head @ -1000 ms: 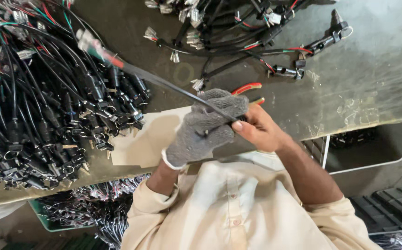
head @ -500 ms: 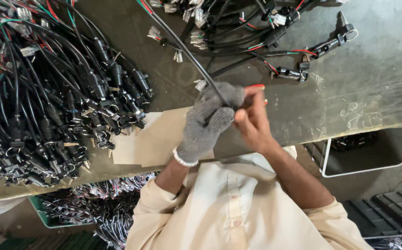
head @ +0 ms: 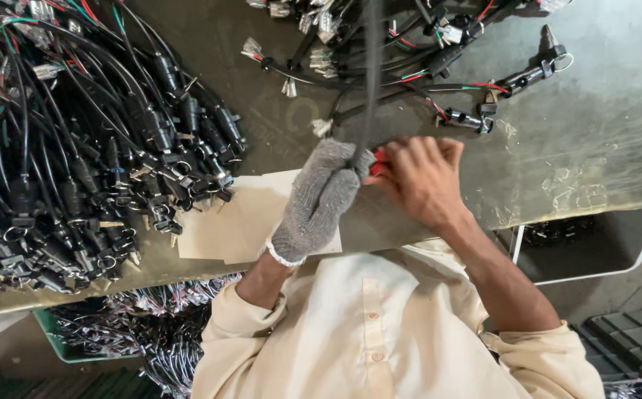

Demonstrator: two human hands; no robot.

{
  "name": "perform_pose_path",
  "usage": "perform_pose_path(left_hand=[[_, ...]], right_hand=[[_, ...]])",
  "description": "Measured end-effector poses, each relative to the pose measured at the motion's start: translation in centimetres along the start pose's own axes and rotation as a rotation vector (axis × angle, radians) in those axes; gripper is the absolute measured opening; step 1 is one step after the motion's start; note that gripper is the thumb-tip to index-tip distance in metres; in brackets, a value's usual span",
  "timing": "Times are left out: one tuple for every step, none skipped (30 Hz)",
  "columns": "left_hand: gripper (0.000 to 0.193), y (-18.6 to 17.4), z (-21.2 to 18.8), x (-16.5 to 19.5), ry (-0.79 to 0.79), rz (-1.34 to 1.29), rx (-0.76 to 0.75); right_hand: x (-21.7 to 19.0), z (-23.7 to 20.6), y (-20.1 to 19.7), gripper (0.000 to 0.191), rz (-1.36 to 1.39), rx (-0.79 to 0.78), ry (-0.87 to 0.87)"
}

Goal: The person sits at a workbench and uses red-handled pliers to cut and strip the outer insulation from the ends of black cable assemblies, working on one cable at a time and setting processed cables aside on the bench.

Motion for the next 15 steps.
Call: perform_pose_path(left_hand=[[0.02,0.0,0.2,0.5,0.034,0.025,-0.027],[0.022,0.1,0.4,1.0,0.037,-0.007,-0.076],[0.023,0.1,0.4,1.6,0.031,-0.041,-0.121],[0.025,0.1,0.3,2.2,0.018,-0.081,-0.172],[0.029,0.3,0.2,2.7,-0.082,-0.12,-0.176],[0.034,0.6,-0.1,3.2,-0.172,-0.153,-0.188],[0.038,0.9,-0.3,3.5,-0.265,-0.182,-0.205],[0.044,1.3,-0.5,3.8,-0.285,-0.25,-0.173],[0.045,1.7,-0.6,4.0,-0.295,-0.304,-0.134],[0.047,2.2,-0.7,4.1,-0.302,-0.348,-0.091],[0.049,2.5,-0.8,4.1,-0.297,-0.351,-0.066],[0.051,2.8,-0.8,4.0,-0.291,-0.357,-0.048],[0.054,3.0,-0.9,3.9,-0.286,-0.356,-0.03],[0.056,3.0,-0.9,3.8,-0.288,-0.352,-0.037],[0.059,3.1,-0.9,3.7,-0.296,-0.347,-0.045]], right_hand=[[0.3,-0.2,-0.1,0.051,0.25,0.041,0.089],[0.7,-0.5,-0.4,0.046,0.501,0.079,0.172],[0.8,-0.7,-0.8,0.041,0.756,0.107,0.26],[0.8,-0.8,-1.3,0.042,1.06,0.075,0.242],[0.6,-0.8,-1.8,0.043,1.359,0.052,0.22],[0.4,-0.5,-2.4,0.045,1.654,0.04,0.185],[-0.1,-0.4,-2.9,0.035,1.429,-0.016,0.229],[-0.6,-0.3,-3.5,0.026,1.206,-0.074,0.273],[-1.0,0.0,-3.9,0.02,0.981,-0.132,0.312],[-1.4,0.4,-4.6,0.021,0.845,0.009,0.188],[-1.7,0.7,-5.2,0.022,0.704,0.141,0.07],[-2.0,1.1,-5.6,0.025,0.557,0.269,-0.056],[-2.2,1.4,-5.9,0.026,0.488,0.232,-0.053],[-2.2,1.6,-6.0,0.027,0.422,0.191,-0.048],[-2.3,1.8,-6.0,0.029,0.353,0.151,-0.037]])
Point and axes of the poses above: each hand's wrist, its own z-axis towards the middle knuckle, its own y-axis out of the palm, x = y × z, the point moved 1 cm from there along z, towards the middle knuckle, and after that the axes turned 1 degree about y, right-handed, at the moved point
